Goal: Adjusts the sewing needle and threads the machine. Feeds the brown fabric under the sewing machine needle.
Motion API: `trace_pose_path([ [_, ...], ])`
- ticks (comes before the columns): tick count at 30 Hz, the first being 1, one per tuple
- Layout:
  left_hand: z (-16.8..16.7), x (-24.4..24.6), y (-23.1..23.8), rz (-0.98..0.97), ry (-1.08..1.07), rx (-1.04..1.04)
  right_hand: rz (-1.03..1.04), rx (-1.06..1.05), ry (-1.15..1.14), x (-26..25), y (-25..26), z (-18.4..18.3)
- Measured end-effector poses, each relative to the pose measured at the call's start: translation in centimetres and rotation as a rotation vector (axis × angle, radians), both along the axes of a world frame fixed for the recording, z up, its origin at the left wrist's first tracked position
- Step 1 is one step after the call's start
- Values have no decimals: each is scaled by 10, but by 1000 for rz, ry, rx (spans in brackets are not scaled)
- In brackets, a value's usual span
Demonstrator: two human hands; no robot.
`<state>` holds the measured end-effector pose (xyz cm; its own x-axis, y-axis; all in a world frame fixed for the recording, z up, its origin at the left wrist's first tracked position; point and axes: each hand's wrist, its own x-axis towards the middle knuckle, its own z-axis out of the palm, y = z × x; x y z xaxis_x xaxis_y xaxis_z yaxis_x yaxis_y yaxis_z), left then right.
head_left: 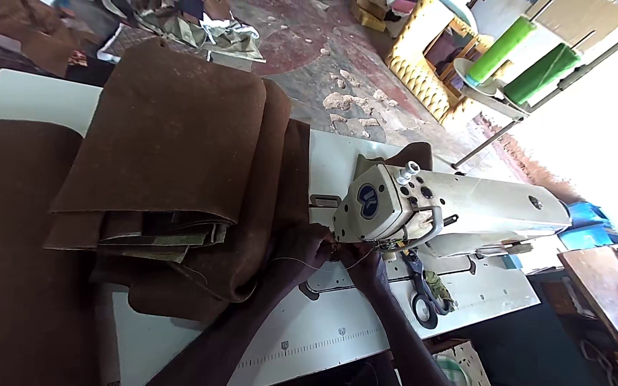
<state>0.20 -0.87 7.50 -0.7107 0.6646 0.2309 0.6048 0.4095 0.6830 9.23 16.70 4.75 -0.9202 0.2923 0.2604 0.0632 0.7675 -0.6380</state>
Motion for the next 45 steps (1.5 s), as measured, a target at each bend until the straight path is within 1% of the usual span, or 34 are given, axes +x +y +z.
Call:
trace_pose_path([
  [2, -8, -1, 1, 7, 16, 27, -6, -2, 8, 0, -1, 0],
  [5, -5, -1, 0, -9, -23, 15, -6, -35, 12, 2, -1, 1],
  [12, -10, -1, -4, -53, -40, 106, 33, -194, 33, 6, -1, 4],
  [16, -10, -2, -4, -68, -26, 62, 70, -228, 64, 7, 0, 4],
  [23, -11, -4, -4, -101, -37, 95, 43, -237, 60, 6, -1, 4],
  [25, -13, -4, -5, -112, -36, 107, 25, -230, 99, 7, -1, 4],
  [27, -15, -4, -5, -116, -43, 115, 4, -278, 175, 12, 0, 6],
  [29, -15, -4, -6, -122, -51, 109, -31, -305, 233, 27, 4, 11],
  [30, -14, -3, -6, -127, -57, 108, -56, -296, 268, 38, 7, 13],
  [31, -14, -3, -7, -137, -63, 113, -84, -242, 296, 52, 12, 16],
  [33, -15, -1, -8, -170, -54, 135, -192, -57, 320, 84, 30, 21],
  [34, -16, 0, -8, -187, -42, 142, -258, 45, 295, 100, 41, 24],
  [36, -18, 1, -6, -204, -24, 138, -347, 191, 126, 128, 63, 29],
  [38, -17, 3, -5, -209, -32, 129, -325, 247, -87, 148, 82, 30],
  [40, -17, 3, -6, -215, -44, 130, -268, 277, -224, 157, 90, 32],
  [42, -17, 2, -6, -227, -37, 127, -266, 287, -335, 154, 91, 38],
  [45, -21, 0, -6, -232, -7, 143, -269, 223, -479, 145, 101, 49],
])
